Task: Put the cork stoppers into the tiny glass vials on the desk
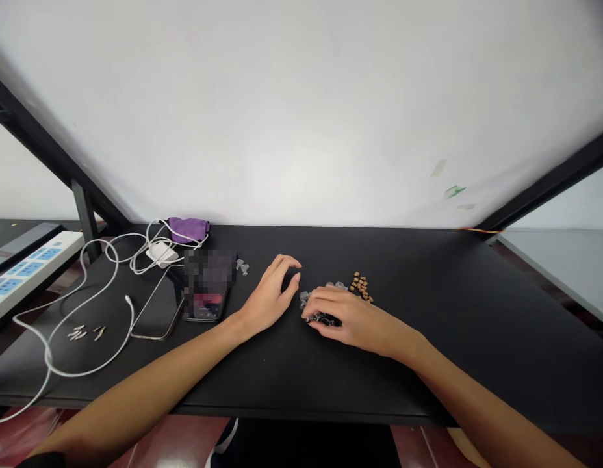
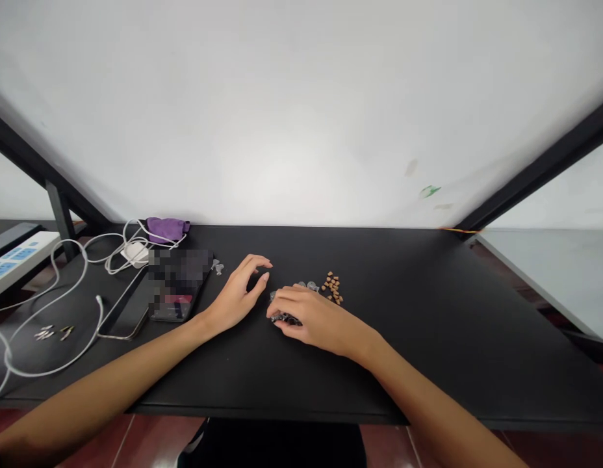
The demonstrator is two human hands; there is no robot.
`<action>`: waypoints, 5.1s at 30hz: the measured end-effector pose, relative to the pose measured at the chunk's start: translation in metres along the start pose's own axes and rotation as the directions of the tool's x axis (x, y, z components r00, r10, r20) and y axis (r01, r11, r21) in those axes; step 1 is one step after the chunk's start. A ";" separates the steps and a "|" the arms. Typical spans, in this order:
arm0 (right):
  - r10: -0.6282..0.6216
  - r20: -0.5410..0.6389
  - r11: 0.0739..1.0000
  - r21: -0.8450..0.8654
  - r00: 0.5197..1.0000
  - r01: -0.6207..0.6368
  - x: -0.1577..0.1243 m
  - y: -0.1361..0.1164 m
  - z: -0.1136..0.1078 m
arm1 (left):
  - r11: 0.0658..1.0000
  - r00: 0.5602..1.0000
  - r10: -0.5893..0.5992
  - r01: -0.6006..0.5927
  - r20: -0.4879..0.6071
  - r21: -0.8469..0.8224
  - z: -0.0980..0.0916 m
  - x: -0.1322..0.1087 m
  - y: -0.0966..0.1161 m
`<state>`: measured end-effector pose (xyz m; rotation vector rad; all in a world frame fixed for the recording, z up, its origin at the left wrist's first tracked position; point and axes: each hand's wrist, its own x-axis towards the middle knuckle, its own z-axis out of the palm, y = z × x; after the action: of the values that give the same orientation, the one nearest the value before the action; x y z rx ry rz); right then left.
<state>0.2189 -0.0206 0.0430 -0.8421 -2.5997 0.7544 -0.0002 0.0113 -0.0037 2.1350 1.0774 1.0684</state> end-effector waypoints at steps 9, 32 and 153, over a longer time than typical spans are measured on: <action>-0.025 0.038 0.998 -0.051 0.999 0.027 -0.005 0.003 0.009 | 1.000 0.999 -0.024 0.024 0.031 0.003 -0.001 0.000 0.002; 0.365 -0.519 0.824 -0.206 0.773 -0.527 -0.074 0.035 0.029 | 0.973 0.984 -0.063 0.024 0.166 0.228 -0.002 -0.006 0.012; 0.344 -0.641 0.929 0.129 0.686 -0.346 0.009 0.159 -0.016 | 0.812 0.998 -0.065 0.062 -0.016 0.580 0.031 0.042 -0.054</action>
<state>0.2905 0.1003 -0.0329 -1.3410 -1.8251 0.4202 0.0184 0.0732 -0.0420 2.5315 1.6249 0.7560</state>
